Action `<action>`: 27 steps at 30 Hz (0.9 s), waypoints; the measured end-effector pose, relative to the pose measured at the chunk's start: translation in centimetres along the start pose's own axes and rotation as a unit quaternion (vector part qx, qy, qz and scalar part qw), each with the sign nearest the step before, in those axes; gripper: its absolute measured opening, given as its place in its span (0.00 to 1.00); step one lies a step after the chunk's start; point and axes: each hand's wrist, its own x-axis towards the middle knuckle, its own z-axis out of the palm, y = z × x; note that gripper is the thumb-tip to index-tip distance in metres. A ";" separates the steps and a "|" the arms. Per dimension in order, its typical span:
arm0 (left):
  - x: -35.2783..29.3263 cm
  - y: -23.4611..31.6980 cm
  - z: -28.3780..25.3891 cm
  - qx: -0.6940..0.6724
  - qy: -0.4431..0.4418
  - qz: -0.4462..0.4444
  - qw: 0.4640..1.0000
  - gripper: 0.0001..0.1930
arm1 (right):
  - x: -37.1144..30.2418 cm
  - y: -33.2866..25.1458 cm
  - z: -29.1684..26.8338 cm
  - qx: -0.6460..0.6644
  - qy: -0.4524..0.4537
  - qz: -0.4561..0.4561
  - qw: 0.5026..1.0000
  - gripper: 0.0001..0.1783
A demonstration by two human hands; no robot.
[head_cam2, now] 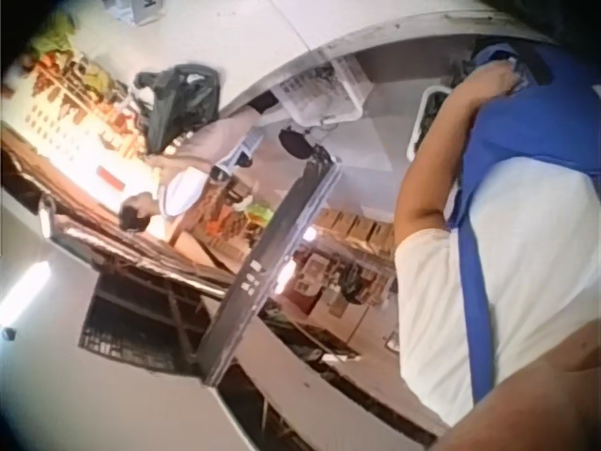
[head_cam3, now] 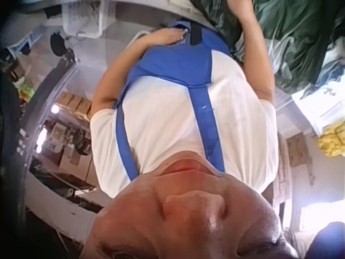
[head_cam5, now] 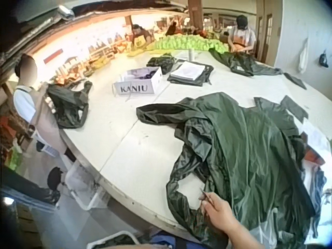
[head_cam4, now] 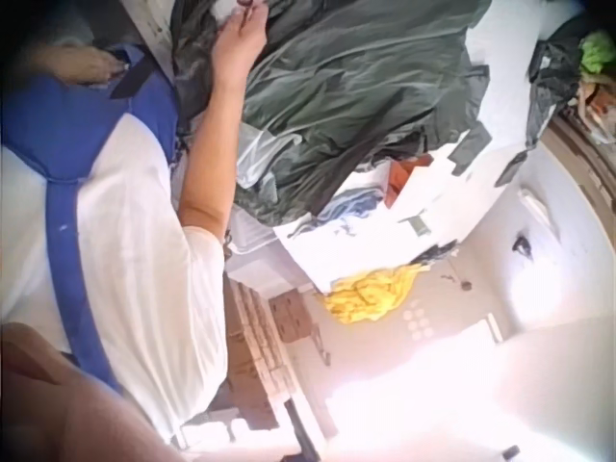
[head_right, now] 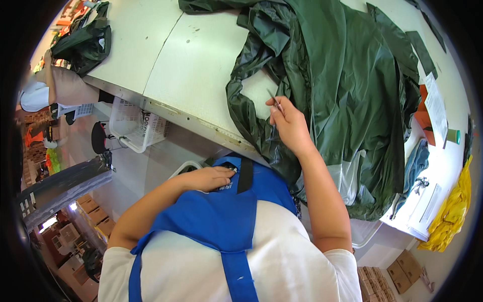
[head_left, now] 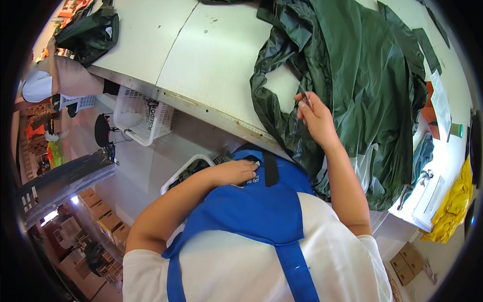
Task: The person folds a green jacket on a white table, smoothing the fabric and aligning edges. The person then uses a small blade to cut a tag from the jacket and places the folded jacket into a white basket.
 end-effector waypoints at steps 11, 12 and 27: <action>5.5 5.7 -3.4 -0.147 -0.082 -0.283 0.944 0.23 | 15.5 -0.5 -1.2 -0.222 0.137 -0.177 0.949 0.14; 5.0 3.8 -3.0 -0.055 -0.133 -0.208 0.967 0.23 | 15.7 -0.2 -1.2 -0.282 0.156 -0.223 0.920 0.14; 4.3 10.7 -14.2 -0.560 0.218 0.064 0.797 0.22 | -4.9 -5.1 1.1 -0.214 0.044 -0.280 0.935 0.18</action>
